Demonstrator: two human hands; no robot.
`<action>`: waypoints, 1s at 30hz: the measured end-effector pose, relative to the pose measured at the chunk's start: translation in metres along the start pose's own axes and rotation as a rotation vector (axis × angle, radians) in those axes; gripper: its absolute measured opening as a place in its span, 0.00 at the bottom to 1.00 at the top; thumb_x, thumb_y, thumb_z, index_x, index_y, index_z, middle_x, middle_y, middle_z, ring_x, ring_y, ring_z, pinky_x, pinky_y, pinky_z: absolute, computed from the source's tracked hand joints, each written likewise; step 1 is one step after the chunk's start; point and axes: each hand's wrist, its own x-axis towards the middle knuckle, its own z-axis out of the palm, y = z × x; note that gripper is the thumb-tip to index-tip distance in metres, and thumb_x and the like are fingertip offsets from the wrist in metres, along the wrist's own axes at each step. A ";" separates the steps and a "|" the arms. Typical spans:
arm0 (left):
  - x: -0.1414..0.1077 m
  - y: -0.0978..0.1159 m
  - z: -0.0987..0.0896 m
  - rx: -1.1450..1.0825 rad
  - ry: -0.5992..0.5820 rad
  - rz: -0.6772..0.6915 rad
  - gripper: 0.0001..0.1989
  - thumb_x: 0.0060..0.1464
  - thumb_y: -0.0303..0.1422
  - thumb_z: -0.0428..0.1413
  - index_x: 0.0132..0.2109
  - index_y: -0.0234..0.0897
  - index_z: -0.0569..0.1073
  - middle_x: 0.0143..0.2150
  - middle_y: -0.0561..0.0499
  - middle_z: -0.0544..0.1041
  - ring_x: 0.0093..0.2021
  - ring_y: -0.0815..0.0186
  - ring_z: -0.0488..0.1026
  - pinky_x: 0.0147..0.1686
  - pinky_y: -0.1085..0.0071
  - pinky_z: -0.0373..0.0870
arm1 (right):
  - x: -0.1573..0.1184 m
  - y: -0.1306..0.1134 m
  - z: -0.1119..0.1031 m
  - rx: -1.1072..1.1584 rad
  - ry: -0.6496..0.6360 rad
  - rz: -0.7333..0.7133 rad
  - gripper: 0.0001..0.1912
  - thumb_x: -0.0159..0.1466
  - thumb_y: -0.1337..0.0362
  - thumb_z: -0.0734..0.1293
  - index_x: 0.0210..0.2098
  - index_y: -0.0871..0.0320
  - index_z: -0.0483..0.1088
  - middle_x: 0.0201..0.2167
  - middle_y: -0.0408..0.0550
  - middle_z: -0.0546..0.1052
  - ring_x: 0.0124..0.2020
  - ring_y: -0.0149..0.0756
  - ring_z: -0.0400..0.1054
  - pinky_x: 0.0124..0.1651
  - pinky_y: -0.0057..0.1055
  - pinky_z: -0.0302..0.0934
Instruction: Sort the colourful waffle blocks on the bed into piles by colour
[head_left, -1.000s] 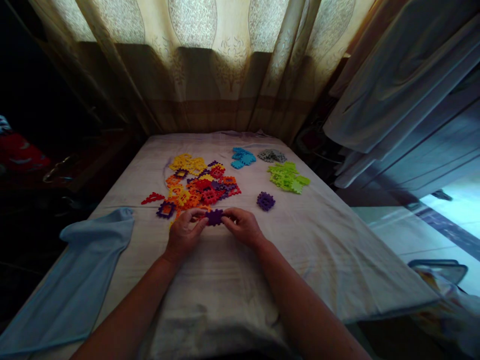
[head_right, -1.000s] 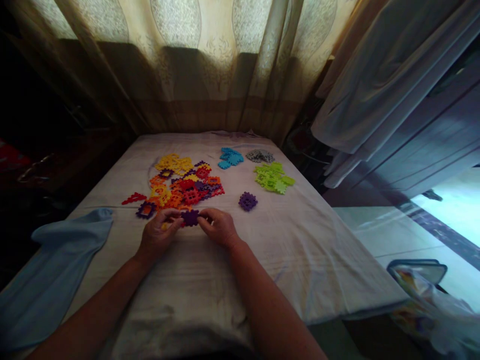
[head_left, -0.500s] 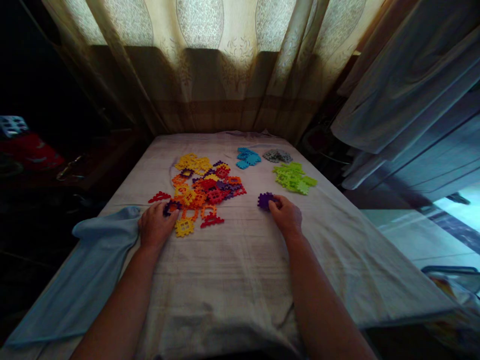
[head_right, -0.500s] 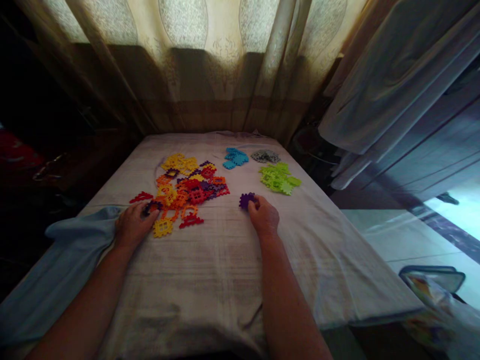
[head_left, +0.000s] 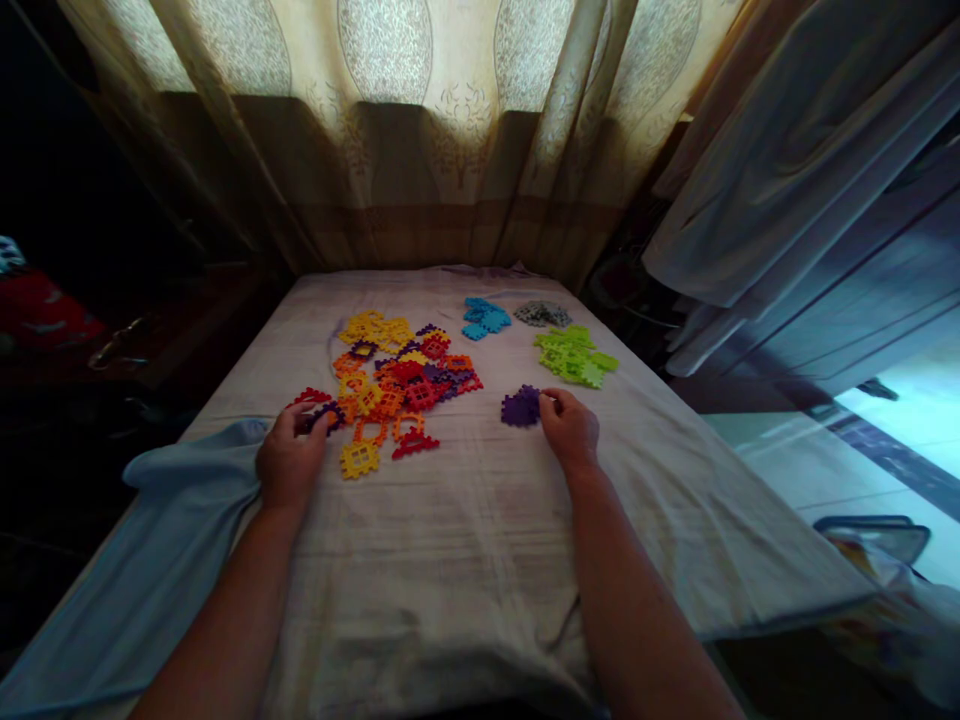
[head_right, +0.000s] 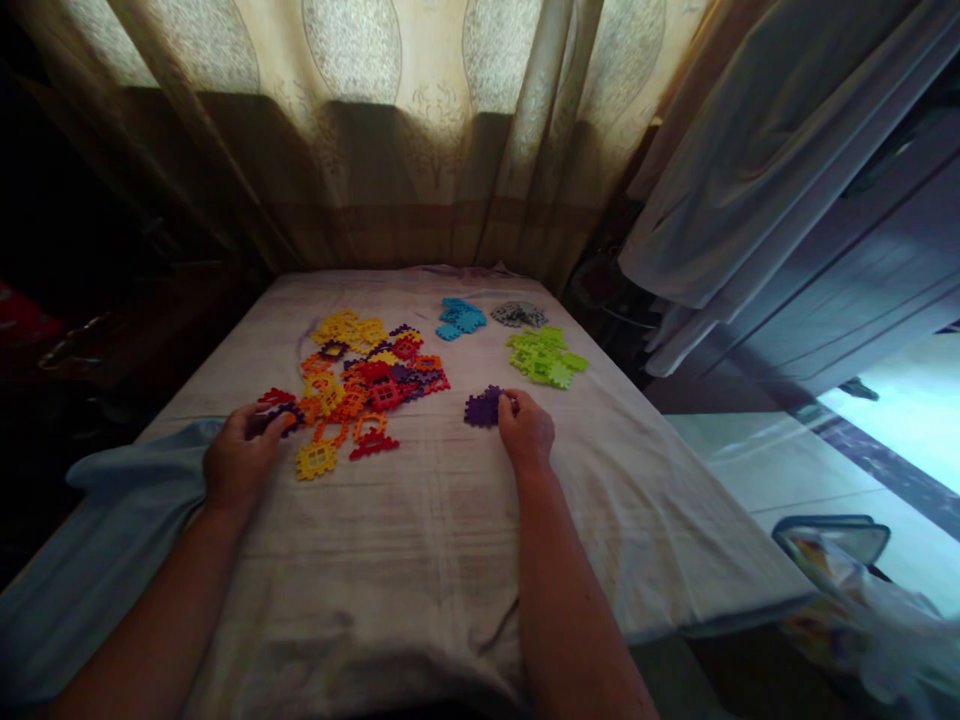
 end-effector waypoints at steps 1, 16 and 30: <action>-0.004 0.004 0.000 -0.074 0.028 0.034 0.17 0.55 0.41 0.56 0.49 0.40 0.75 0.42 0.49 0.82 0.42 0.60 0.80 0.45 0.65 0.74 | -0.002 -0.002 0.003 0.042 0.008 -0.041 0.17 0.65 0.58 0.61 0.44 0.56 0.78 0.33 0.50 0.82 0.36 0.41 0.75 0.39 0.32 0.64; -0.064 0.051 0.032 -0.564 -0.421 0.341 0.14 0.56 0.44 0.57 0.43 0.40 0.77 0.36 0.51 0.83 0.33 0.65 0.80 0.37 0.69 0.78 | -0.066 -0.059 0.045 0.363 -0.466 -0.699 0.07 0.64 0.64 0.66 0.38 0.54 0.78 0.34 0.46 0.81 0.32 0.31 0.72 0.37 0.26 0.63; -0.064 0.048 0.034 -0.555 -0.452 0.283 0.17 0.56 0.45 0.56 0.47 0.40 0.76 0.41 0.50 0.82 0.36 0.65 0.80 0.40 0.68 0.78 | -0.058 -0.063 0.039 0.466 -0.487 -0.561 0.08 0.62 0.61 0.66 0.35 0.56 0.77 0.28 0.43 0.79 0.28 0.30 0.68 0.34 0.25 0.61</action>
